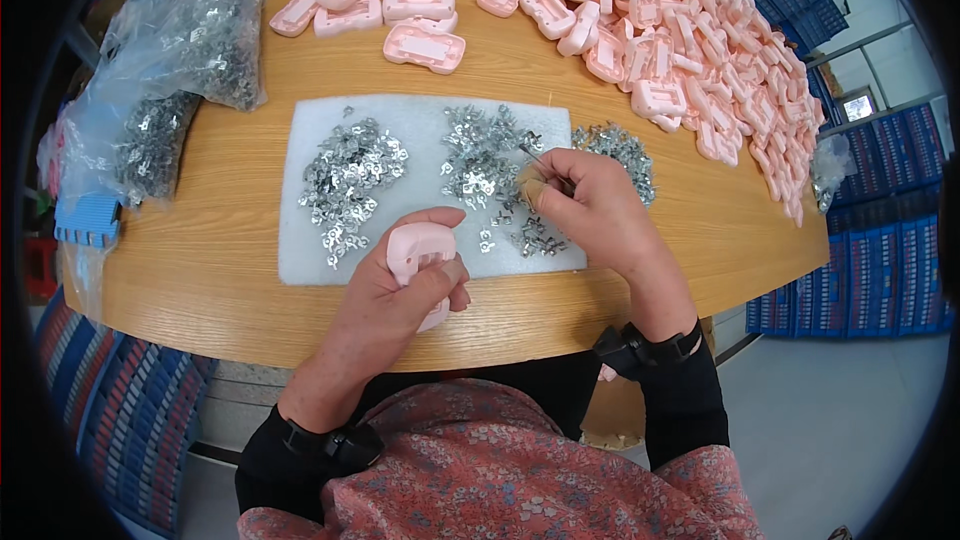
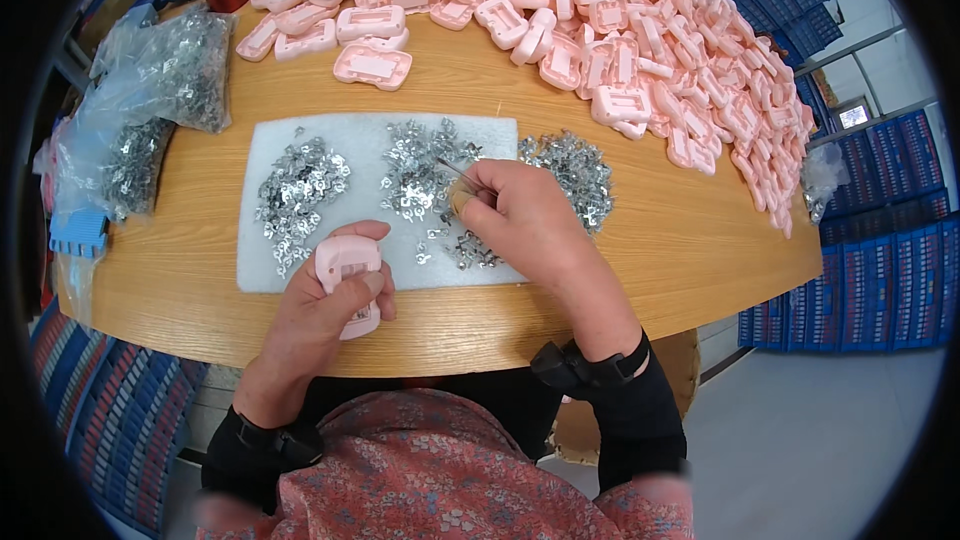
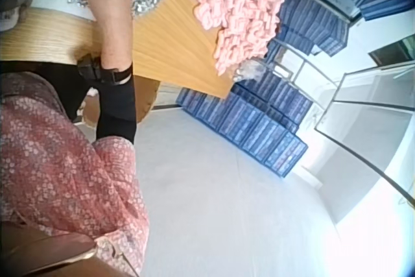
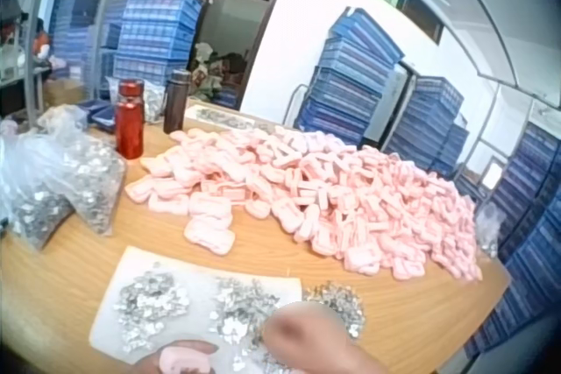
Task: The person sits at a table and repeatedly assembles small pink plastic components. They pick up a pink plastic casing, insert a small metal piece into it using a tool, and then place the assembled unit onto a growing pile of finished parts.
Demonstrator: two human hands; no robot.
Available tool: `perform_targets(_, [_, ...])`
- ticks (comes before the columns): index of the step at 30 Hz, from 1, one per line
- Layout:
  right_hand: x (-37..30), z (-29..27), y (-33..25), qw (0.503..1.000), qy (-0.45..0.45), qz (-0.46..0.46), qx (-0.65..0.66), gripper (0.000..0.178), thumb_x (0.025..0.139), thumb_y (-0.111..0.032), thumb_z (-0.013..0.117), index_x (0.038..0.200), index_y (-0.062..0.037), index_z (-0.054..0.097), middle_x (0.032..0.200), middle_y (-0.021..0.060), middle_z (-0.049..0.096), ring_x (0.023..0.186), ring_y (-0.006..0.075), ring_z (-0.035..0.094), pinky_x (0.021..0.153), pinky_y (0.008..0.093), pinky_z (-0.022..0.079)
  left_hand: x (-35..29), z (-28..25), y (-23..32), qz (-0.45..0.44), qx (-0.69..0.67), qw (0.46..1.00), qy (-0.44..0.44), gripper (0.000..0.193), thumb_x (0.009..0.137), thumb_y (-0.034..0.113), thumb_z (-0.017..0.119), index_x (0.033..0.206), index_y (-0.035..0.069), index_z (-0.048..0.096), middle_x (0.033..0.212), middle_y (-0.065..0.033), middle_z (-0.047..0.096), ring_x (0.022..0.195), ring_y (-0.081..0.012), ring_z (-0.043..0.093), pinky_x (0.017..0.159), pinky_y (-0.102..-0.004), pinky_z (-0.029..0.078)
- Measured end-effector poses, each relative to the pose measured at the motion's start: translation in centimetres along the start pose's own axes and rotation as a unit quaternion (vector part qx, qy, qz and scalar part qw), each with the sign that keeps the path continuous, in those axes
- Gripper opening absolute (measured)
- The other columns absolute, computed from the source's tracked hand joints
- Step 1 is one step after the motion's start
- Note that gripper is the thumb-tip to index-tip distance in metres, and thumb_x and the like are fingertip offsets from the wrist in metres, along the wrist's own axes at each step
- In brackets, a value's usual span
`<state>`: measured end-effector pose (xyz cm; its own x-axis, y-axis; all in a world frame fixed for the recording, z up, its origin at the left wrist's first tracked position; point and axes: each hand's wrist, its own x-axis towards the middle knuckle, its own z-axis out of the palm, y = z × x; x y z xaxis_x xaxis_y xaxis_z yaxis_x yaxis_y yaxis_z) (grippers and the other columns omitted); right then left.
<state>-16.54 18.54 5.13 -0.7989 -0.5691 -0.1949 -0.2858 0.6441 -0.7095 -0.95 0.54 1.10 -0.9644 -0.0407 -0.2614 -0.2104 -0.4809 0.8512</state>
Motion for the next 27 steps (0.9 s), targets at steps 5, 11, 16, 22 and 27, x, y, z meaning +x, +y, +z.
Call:
perform_targets(5, [-0.2, 0.1, 1.1, 0.986, 0.018, -0.071, -0.153, 0.014, 0.081, -0.01, 0.069, 0.092, -0.0023, 0.067, 0.073, 0.0076, 0.057, 0.064, 0.0188, 0.054, 0.061, 0.0318, 0.045, 0.1, -0.2, 0.1, -0.007, -0.008, 1.0, -0.012, 0.041, 0.095, 0.006, 0.056, 0.135, 0.002, 0.048, 0.09, -0.0033, 0.061, 0.08, -0.011, 0.061, 0.074, -0.0264, 0.05])
perform_targets(11, [0.4, 1.6, -0.2, 0.971, 0.046, -0.123, -0.198, 0.016, 0.082, -0.02, 0.066, 0.089, -0.0057, 0.067, 0.087, 0.0133, 0.063, 0.081, 0.0334, 0.063, 0.072, 0.0438, 0.05, 0.2, 0.0, -0.1, -0.006, 0.0, 1.0, 0.001, 0.041, 0.095, 0.007, 0.057, 0.135, 0.004, 0.049, 0.088, -0.0045, 0.063, 0.076, -0.0129, 0.061, 0.069, -0.0279, 0.049])
perform_targets(16, [0.7, 1.4, -0.5, 0.981, 0.031, -0.11, -0.158, 0.016, 0.081, -0.019, 0.067, 0.089, -0.0049, 0.067, 0.083, 0.0117, 0.062, 0.075, 0.0313, 0.062, 0.067, 0.0413, 0.049, 0.1, -0.1, 0.1, -0.01, -0.015, 1.0, 0.002, 0.041, 0.095, 0.008, 0.058, 0.135, 0.003, 0.049, 0.088, -0.005, 0.063, 0.076, -0.0133, 0.061, 0.069, -0.0281, 0.049])
perform_targets(22, [-2.0, 0.6, -1.6, 0.995, -0.012, -0.095, -0.003, 0.016, 0.075, -0.008, 0.07, 0.09, -0.0044, 0.067, 0.079, 0.0091, 0.059, 0.068, 0.0243, 0.061, 0.061, 0.0335, 0.049, 0.3, 0.0, 0.7, -0.013, -0.045, 0.999, 0.008, 0.045, 0.094, 0.007, 0.059, 0.136, 0.001, 0.047, 0.091, -0.0038, 0.061, 0.077, -0.0113, 0.061, 0.071, -0.027, 0.051])
perform_targets(27, [-3.7, 0.9, -2.3, 0.98, -0.011, -0.198, -0.026, 0.021, 0.073, -0.006, 0.07, 0.094, -0.0047, 0.065, 0.08, 0.0085, 0.06, 0.069, 0.022, 0.063, 0.061, 0.0327, 0.05, 0.8, 0.9, 0.8, -0.003, -0.031, 1.0, 0.001, 0.047, 0.092, 0.005, 0.062, 0.136, 0.002, 0.047, 0.094, -0.0021, 0.059, 0.077, -0.0102, 0.06, 0.07, -0.0263, 0.05])
